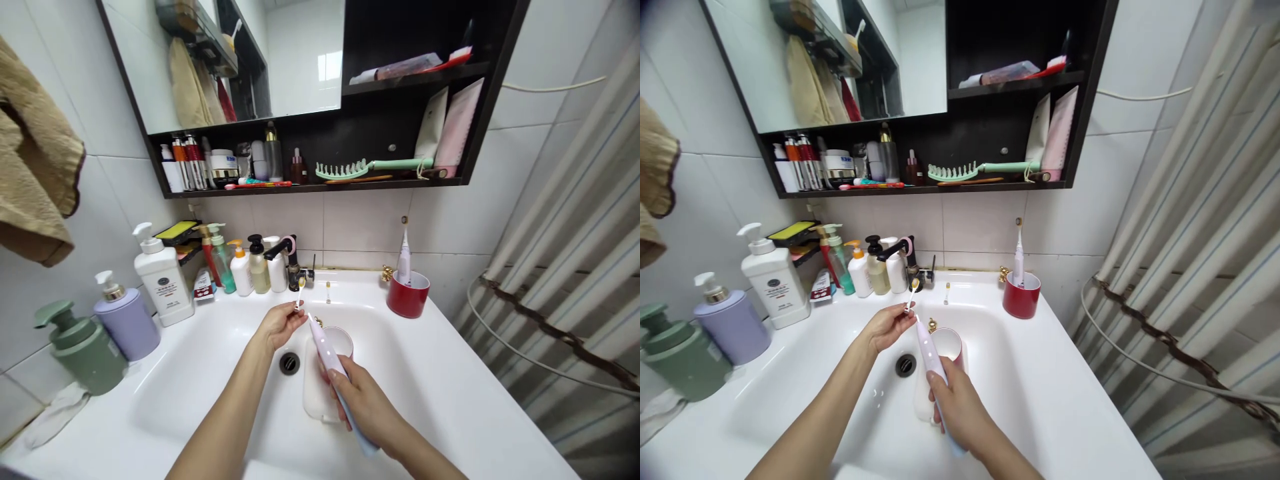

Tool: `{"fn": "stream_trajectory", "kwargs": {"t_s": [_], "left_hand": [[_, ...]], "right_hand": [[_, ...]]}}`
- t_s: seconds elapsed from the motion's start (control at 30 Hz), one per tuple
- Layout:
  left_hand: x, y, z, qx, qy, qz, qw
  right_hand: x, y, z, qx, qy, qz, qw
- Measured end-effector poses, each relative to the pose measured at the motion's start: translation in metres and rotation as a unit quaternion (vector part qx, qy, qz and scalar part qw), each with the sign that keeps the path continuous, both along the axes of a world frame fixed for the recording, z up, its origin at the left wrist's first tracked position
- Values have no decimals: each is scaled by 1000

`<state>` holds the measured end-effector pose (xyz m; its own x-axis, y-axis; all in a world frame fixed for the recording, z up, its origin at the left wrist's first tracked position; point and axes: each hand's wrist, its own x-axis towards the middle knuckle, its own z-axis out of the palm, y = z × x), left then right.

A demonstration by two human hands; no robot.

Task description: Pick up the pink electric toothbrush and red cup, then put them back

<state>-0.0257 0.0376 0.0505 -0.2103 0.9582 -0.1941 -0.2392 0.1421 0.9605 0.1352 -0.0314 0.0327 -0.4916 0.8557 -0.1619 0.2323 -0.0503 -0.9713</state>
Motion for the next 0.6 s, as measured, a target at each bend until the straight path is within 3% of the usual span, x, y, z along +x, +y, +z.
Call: {"fn": "stream_trajectory", "kwargs": {"t_s": [0.1,0.17,0.6], "left_hand": [[0,-16,2,24,-224,22,974],[2,-20,1,27,-271,27,962],[16,-22,-7,44,-266,7,963]], "right_hand": [[-5,-5,-2,-14,10,24,1000],[-8,-7,-3,-16,16,36,999],[-10,-7,1,-93,61,19,994]]}}
